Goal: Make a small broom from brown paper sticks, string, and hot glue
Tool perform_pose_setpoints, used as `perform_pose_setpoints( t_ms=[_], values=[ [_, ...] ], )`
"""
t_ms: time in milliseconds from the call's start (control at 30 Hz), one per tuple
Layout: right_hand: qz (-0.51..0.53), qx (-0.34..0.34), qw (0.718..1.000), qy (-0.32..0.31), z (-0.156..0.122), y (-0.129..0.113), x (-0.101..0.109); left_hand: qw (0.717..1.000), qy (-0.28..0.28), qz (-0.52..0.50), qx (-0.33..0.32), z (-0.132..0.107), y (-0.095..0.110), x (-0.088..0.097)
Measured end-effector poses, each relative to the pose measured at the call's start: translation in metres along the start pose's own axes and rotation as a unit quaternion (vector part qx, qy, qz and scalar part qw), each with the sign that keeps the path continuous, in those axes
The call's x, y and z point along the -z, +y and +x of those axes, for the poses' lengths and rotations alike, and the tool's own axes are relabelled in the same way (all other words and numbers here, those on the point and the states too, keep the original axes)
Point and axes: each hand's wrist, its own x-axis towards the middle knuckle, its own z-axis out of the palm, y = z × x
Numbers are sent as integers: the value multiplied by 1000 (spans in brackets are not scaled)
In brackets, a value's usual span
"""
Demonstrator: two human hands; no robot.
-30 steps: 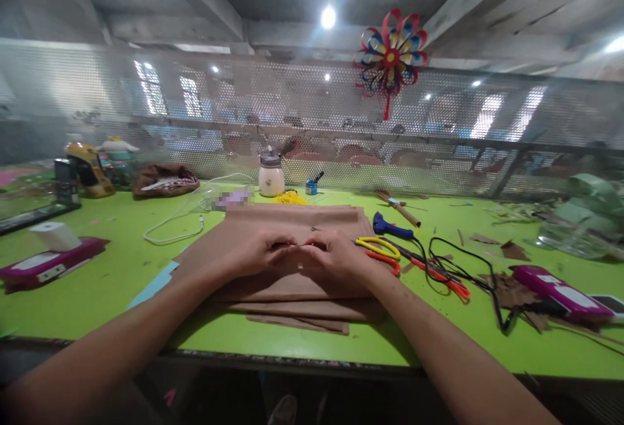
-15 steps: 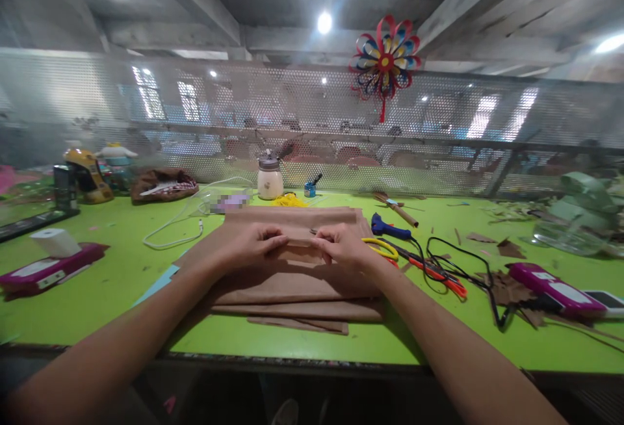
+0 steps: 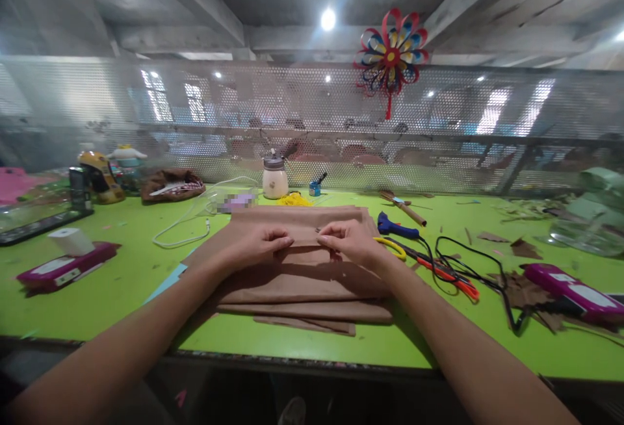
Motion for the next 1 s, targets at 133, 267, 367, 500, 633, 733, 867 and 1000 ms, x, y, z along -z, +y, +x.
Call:
perform_pose_setpoints(
  t_ms=[133,267,367,500,633,733,867,1000],
  values=[
    [51,7,998,33,2,4,-3,996,35,69,-35,-2,9,-2],
    [47,13,998,34,3,9,-3,992,41,83,-86,1,4,-6],
    [24,9,1000,10,3,9,-3,988,12,111,-102,3,-3,-7],
    [0,24,1000,11,3,9,-5,977,12,169,-133,2,-6,-12],
    [-16,51,998,36,4,9,-8,959,45,240,-147,3,0,-19],
    [-21,45,999,17,4,9,-9,955,54,255,-143,3,0,-23],
    [-1,22,1000,-17,2,8,-6,964,41,231,-124,4,-5,-24],
    [22,46,999,-15,2,7,-2,984,34,153,-83,3,-6,-20]
  ],
)
